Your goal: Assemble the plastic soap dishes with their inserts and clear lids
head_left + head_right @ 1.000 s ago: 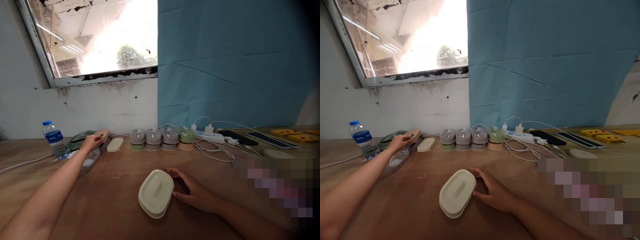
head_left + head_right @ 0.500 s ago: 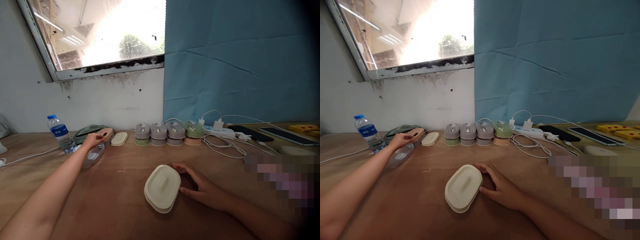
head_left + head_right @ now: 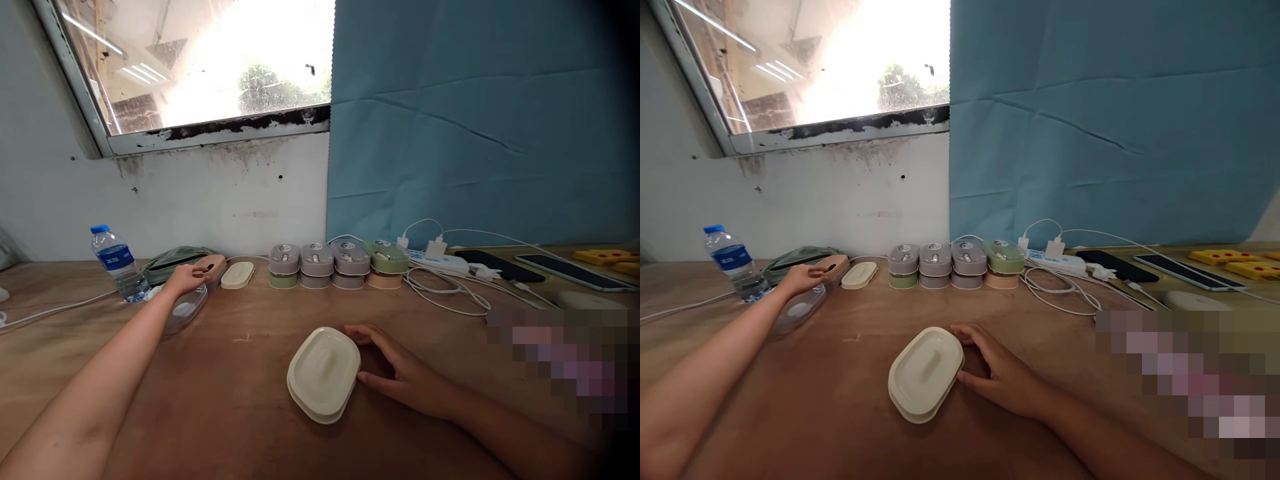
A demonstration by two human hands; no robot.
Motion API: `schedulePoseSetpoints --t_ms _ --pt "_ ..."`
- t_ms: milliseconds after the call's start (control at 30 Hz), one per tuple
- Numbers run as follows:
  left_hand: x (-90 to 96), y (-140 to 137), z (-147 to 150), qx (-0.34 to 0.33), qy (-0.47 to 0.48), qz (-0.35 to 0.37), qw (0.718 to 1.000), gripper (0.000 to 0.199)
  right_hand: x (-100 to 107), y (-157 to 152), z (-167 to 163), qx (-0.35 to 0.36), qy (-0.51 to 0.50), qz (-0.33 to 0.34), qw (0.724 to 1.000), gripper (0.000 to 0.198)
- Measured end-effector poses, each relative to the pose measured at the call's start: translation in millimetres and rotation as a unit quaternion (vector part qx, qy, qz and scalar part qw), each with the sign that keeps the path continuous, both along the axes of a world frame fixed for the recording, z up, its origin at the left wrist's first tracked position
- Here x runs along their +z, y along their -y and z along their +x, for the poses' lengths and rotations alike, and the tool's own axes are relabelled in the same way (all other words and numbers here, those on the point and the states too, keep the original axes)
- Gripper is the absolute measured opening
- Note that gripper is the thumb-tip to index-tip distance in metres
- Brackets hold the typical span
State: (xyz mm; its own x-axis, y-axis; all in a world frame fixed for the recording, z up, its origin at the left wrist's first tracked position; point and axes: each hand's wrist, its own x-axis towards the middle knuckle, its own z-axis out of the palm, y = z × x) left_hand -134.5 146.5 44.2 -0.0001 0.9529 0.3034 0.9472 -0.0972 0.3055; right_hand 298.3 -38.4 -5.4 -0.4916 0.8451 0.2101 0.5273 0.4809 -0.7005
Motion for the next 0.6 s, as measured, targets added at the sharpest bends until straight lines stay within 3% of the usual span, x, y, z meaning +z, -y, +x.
schedulePoseSetpoints --t_ms 133,200,267,333,400,467,600 --pt "6.6 28 44 -0.022 0.007 0.091 0.996 0.038 2 0 -1 0.004 0.000 -0.002 1.000 0.054" --pt "7.3 64 79 -0.160 0.024 0.126 0.979 0.030 3 1 -1 0.007 -0.003 0.004 1.000 0.052" --pt "3.5 109 116 -0.342 0.015 0.047 0.938 0.026 2 1 -1 0.012 -0.007 0.015 1.000 0.052" --pt "-5.1 154 147 -0.447 -0.006 -0.036 0.894 0.025 1 1 -1 0.019 -0.011 0.028 0.999 0.052" --pt "-16.3 189 169 -0.475 -0.019 -0.074 0.877 0.034 -1 1 -1 0.024 -0.014 0.037 0.999 0.053" --pt "-24.9 208 181 -0.458 -0.051 -0.074 0.884 0.026 -2 1 0 0.023 -0.013 0.040 0.999 0.054" --pt "-22.0 216 176 -0.408 -0.120 -0.079 0.902 0.017 -3 0 1 0.011 -0.010 0.034 0.999 0.056"
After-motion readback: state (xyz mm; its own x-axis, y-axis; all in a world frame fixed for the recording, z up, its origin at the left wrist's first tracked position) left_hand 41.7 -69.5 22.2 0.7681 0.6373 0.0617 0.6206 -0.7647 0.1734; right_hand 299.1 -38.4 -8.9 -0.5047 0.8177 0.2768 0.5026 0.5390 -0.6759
